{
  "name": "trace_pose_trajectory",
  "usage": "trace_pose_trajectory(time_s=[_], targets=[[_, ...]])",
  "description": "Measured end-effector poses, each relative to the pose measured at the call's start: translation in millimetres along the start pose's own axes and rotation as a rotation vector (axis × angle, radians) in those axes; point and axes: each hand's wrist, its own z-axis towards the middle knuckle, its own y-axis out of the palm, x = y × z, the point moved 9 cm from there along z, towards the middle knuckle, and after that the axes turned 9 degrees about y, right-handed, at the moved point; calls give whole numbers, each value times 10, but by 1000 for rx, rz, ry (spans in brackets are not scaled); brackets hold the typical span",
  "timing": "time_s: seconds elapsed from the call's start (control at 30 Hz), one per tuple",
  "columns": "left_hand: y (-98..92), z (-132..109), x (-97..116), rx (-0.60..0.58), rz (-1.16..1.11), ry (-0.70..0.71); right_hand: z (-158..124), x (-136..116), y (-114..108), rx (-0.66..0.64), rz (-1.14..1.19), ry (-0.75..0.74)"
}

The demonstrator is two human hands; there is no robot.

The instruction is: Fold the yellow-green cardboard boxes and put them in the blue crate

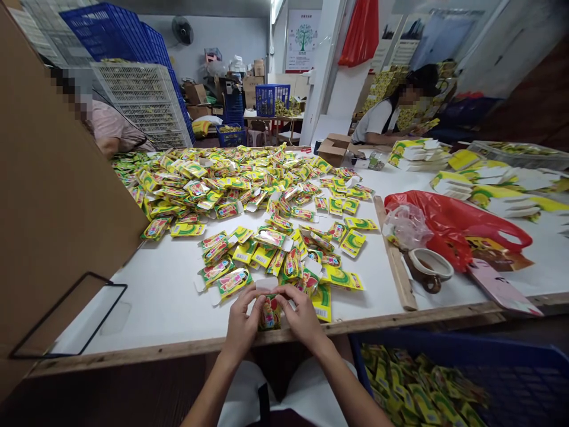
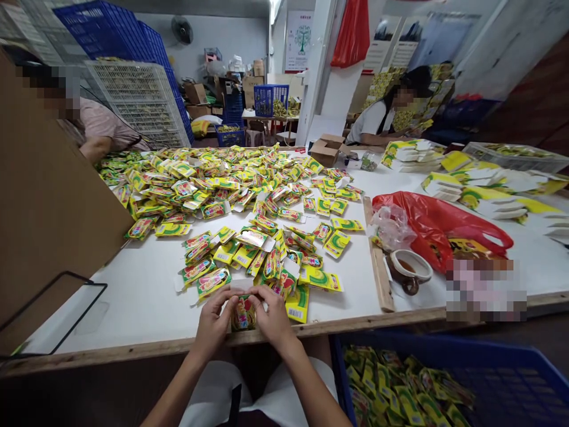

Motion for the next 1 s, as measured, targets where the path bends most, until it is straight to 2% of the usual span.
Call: trace_pose_trajectory(time_s=[0.13,0.2,0.3,0.4,0.63,0.77,1.0], targets=[[-36,-39,-39,139,-56,9,-40,55,-80,149,75,18],[-10,-52,-14,122,-62,29,-76,84,-103,187,121,20],[41,-29,109,35,-18,106,-103,-3,-90,134,67,-65],[15,3,179,43,0,124,-111,-99,-88,83,1,-121],[6,-1,115,80,-49,1,-116,-107,-90,177,-13,-67],[-8,22,71,89,-84,-77,-79,-100,-81,185,-37,-20],[21,50,44,76,-138,-106,-45,-104,-89,169,-11,-17]])
